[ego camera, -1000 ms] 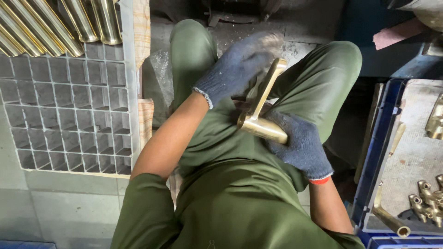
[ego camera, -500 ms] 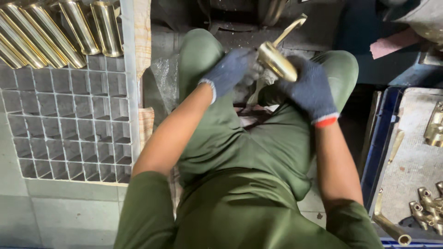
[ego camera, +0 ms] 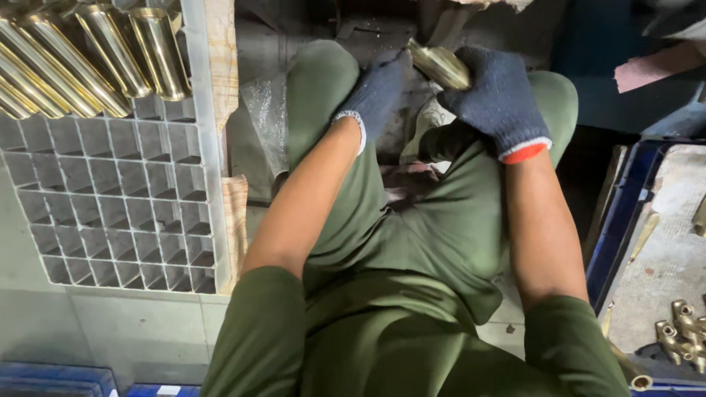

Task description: The person holds and moves brass metal parts against a grinding wheel to polish them, handling various shapes including tubes and L-shaped fittings, and places the finished parts into a grid-style storage tray.

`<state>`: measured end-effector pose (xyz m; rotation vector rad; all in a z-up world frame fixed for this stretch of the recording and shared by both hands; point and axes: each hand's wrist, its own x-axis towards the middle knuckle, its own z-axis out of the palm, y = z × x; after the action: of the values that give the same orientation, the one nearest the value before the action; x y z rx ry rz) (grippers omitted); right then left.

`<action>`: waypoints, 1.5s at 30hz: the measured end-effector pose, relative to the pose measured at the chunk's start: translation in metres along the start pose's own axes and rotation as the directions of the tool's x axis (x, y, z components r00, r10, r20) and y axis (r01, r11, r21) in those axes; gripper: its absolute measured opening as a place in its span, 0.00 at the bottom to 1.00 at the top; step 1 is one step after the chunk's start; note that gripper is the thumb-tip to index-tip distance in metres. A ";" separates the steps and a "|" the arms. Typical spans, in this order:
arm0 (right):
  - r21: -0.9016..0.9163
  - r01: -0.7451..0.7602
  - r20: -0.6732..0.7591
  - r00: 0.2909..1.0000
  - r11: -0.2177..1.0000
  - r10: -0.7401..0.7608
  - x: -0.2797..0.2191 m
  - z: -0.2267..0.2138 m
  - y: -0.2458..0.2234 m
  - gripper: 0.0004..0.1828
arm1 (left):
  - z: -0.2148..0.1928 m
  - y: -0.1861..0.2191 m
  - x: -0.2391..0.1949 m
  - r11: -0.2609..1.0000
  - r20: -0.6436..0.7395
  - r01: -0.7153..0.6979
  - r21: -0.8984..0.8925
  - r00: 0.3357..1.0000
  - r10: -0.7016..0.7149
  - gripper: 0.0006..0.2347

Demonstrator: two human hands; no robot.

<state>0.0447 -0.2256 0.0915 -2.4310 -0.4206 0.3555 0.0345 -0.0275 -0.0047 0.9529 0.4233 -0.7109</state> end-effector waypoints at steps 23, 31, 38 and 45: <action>0.361 -0.014 -0.074 0.996 0.933 0.044 -0.169 0.000 -0.116 0.35 | 0.058 -0.034 -0.218 0.928 0.237 -0.371 0.038 0.905 0.352 0.28; 0.512 0.027 -0.139 0.989 0.859 0.052 -0.176 -0.005 -0.116 0.40 | 0.045 0.005 -0.226 -0.119 0.427 -0.466 0.877 0.640 0.639 0.18; 0.597 0.067 -0.188 0.981 0.800 0.057 -0.170 0.024 -0.102 0.37 | 0.035 0.011 -0.233 -0.444 0.529 -0.287 0.849 0.470 0.707 0.16; 0.534 0.022 -0.138 0.989 0.845 0.062 -0.126 0.030 -0.081 0.33 | 0.014 0.031 -0.180 -0.243 0.496 -0.445 0.862 0.639 0.588 0.12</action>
<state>-0.0976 -0.1966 0.1383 -1.8955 -0.1924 0.2529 -0.0689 0.0376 0.1315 2.3889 -0.6405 0.0752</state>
